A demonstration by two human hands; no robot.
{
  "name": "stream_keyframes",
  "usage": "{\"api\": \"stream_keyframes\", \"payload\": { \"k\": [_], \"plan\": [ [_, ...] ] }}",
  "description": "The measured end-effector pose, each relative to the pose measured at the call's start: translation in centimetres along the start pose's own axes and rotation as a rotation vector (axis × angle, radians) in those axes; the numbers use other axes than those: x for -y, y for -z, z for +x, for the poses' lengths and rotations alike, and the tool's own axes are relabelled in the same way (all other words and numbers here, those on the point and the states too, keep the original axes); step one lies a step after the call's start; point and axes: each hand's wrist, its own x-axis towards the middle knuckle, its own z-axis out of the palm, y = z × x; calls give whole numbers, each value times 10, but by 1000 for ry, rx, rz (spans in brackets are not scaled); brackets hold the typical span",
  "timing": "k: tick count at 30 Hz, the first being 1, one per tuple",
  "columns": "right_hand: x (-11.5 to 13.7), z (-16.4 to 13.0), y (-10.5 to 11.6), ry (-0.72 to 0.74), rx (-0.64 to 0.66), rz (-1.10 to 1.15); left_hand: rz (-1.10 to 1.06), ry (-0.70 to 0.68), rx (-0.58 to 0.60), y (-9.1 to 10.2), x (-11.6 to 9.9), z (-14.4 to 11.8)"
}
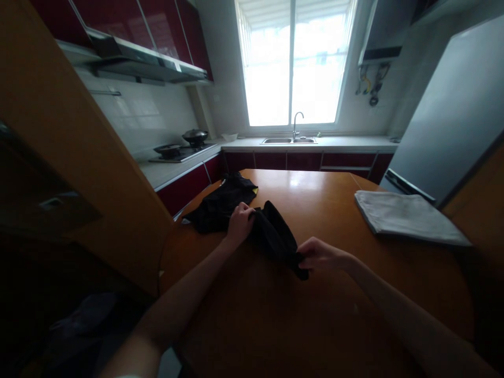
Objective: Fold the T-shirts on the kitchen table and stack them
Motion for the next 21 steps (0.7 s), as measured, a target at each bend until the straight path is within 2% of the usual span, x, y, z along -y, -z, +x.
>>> {"api": "stream_keyframes", "payload": {
  "k": [2, 3, 4, 5, 8, 9, 10, 13, 15, 18, 21],
  "plan": [
    [4, -1, -1, -58, 219, 9, -234, -75, 83, -2, -12, -5],
    [5, -1, 0, -63, 255, 18, -356, -114, 140, -3, -19, -9],
    [4, 1, 2, -49, 208, 15, -469, -153, 211, -3, -26, -13],
    [1, 4, 5, -21, 81, -11, -564, -184, 294, -4, -34, -18],
    [-18, 13, 19, 105, -486, -275, -722, -197, 527, -7, -53, -31],
    [-26, 15, 23, 141, -604, -393, -743, -186, 591, -9, -57, -36],
    [-34, 17, 27, 169, -653, -502, -756, -185, 655, -11, -61, -39],
    [-51, 18, 31, 173, -577, -729, -775, -280, 839, -15, -68, -46],
    [-54, 18, 28, 115, -531, -815, -772, -369, 902, -15, -69, -47],
    [-48, 21, 18, 33, -529, -924, -739, -448, 930, -14, -70, -45],
    [-39, 26, 13, -2, -628, -997, -673, -513, 918, -12, -70, -44]
  ]
}}
